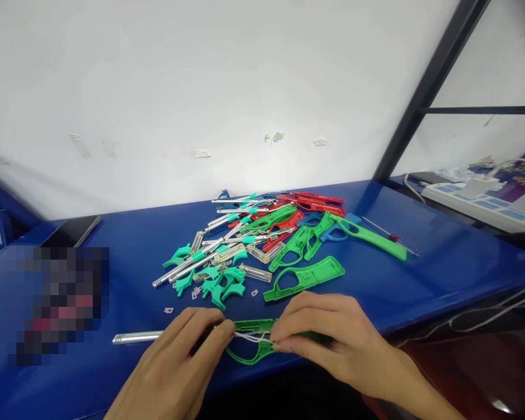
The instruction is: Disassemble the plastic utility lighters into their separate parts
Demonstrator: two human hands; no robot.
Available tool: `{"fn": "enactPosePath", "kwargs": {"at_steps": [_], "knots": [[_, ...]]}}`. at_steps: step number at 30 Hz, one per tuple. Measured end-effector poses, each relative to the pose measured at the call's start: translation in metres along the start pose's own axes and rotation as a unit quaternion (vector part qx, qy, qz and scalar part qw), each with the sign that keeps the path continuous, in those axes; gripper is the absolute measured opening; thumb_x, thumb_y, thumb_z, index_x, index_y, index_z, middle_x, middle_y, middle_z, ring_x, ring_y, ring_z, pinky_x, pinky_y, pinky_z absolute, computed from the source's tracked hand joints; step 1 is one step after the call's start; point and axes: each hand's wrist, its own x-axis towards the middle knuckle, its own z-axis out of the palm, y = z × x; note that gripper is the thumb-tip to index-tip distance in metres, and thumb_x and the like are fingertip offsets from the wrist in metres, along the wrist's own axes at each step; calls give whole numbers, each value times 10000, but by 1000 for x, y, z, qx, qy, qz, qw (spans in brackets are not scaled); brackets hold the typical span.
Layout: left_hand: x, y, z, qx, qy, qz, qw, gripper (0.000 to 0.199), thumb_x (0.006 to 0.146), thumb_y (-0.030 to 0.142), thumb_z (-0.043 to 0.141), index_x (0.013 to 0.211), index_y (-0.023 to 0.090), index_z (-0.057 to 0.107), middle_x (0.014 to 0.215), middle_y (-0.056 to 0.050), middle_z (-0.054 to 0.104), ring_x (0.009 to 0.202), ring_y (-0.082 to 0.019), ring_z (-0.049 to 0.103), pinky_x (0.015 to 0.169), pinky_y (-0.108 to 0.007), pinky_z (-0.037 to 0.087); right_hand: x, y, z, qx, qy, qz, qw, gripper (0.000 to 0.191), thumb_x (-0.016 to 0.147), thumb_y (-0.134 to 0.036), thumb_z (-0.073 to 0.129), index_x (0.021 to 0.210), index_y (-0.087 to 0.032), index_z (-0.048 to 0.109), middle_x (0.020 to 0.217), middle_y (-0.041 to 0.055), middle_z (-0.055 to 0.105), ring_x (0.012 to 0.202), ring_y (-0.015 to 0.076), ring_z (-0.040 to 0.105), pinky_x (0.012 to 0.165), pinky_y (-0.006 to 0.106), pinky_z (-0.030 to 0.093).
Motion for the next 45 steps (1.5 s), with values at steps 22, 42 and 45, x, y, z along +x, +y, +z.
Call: {"fn": "enactPosePath", "kwargs": {"at_steps": [22,42,45], "knots": [[-2,2,1,-14,-10,-11,1000,490,943,-2,430,1289,254,664,1155,-25,715,1042,-170,686,941,-256,573,-2,3,2,-46,-28,-15,998,102,977,-217,816,1071,-202,781,926,9,818,847,167,732,838,308,536],[-5,0,4,8,-8,5,1000,441,1037,53,401,1322,243,679,1172,-27,705,1078,-188,635,992,-285,524,-2,5,7,-111,23,-79,990,57,1020,-197,758,1074,-177,764,899,-14,813,795,139,723,838,293,542],[-5,1,4,4,-15,5,1000,435,1041,59,404,1333,242,669,1175,-29,702,1080,-188,635,983,-282,530,-2,5,8,-123,31,-87,988,49,1020,-182,756,1065,-166,765,898,-8,812,793,143,725,824,296,545]]}}
